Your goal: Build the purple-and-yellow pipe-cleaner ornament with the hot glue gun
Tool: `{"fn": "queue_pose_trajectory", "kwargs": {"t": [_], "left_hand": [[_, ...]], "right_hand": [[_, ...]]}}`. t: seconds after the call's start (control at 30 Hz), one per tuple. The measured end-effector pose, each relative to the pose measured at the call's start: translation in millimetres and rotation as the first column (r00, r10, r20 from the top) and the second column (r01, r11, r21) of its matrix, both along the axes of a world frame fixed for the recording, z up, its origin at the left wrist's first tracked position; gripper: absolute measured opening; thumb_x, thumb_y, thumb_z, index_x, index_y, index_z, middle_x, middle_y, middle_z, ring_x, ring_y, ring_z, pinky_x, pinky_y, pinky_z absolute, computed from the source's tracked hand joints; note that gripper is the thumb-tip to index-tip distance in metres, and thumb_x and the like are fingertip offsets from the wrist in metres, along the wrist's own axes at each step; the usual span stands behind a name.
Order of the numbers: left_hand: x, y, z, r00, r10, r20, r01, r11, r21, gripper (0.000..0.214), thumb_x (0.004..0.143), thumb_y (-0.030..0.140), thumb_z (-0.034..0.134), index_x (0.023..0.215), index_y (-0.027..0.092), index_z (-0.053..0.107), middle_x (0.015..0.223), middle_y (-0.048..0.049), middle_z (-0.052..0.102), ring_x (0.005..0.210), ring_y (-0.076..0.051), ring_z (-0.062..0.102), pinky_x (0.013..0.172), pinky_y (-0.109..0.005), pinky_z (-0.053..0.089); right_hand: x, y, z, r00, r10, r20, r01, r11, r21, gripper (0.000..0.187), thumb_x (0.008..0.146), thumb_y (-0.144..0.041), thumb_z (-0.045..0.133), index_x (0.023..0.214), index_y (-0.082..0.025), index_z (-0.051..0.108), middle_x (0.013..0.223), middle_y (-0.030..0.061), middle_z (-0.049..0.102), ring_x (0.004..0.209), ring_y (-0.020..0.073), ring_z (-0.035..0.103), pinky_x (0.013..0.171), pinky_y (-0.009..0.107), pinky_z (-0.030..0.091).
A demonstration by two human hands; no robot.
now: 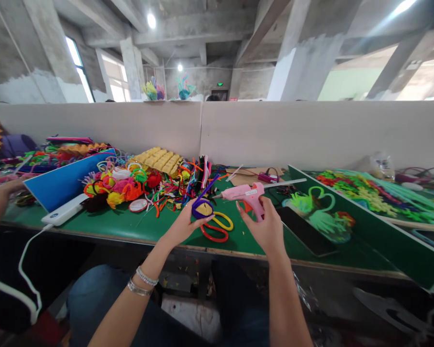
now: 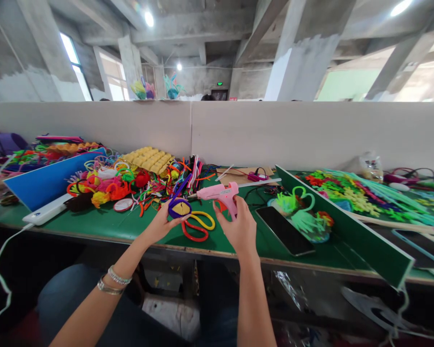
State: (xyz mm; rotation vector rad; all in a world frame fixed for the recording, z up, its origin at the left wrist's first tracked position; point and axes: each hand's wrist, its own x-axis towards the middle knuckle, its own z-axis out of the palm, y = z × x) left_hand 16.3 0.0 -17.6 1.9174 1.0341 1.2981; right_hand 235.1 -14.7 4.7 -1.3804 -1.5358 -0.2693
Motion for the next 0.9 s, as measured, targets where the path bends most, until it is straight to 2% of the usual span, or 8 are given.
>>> {"fn": "queue_pose_trajectory", "kwargs": {"t": [0.23, 0.47, 0.9], "left_hand": [[-1, 2, -2.7, 0.998, -0.007, -0.060, 0.009, 0.999, 0.033, 0.052, 0.073, 0.040, 0.064, 0.115, 0.017, 0.043, 0.113, -0.0100, 0.056, 0.108, -0.021, 0.054, 0.098, -0.038, 0.040], [-3, 4, -5.5, 0.995, -0.010, -0.101, 0.013, 0.999, 0.032, 0.054, 0.075, 0.040, 0.062, 0.119, 0.017, 0.041, 0.118, -0.0111, 0.053, 0.115, -0.023, 0.048, 0.100, -0.040, 0.037], [-3, 3, -5.9, 0.991, -0.027, -0.129, 0.033, 0.999, 0.041, 0.051, 0.077, 0.039, 0.060, 0.119, 0.018, 0.041, 0.117, -0.0113, 0.053, 0.113, -0.023, 0.050, 0.098, -0.041, 0.039]], "right_hand": [[-12, -2, -3.6, 0.989, 0.019, 0.146, -0.023, 0.999, 0.030, 0.036, 0.075, -0.046, 0.056, 0.099, -0.019, 0.052, 0.091, 0.0065, 0.064, 0.075, 0.0186, 0.061, 0.056, 0.025, 0.044], [-17, -2, -4.8, 0.985, 0.016, 0.172, -0.017, 1.000, 0.006, 0.029, 0.076, -0.039, 0.056, 0.098, -0.020, 0.052, 0.091, 0.0035, 0.063, 0.074, 0.0165, 0.061, 0.054, 0.023, 0.041], [-17, -3, -5.6, 0.963, -0.037, 0.268, 0.024, 0.998, 0.050, 0.028, 0.075, -0.033, 0.055, 0.099, -0.020, 0.053, 0.089, 0.0024, 0.063, 0.070, 0.0155, 0.059, 0.053, 0.023, 0.038]]}}
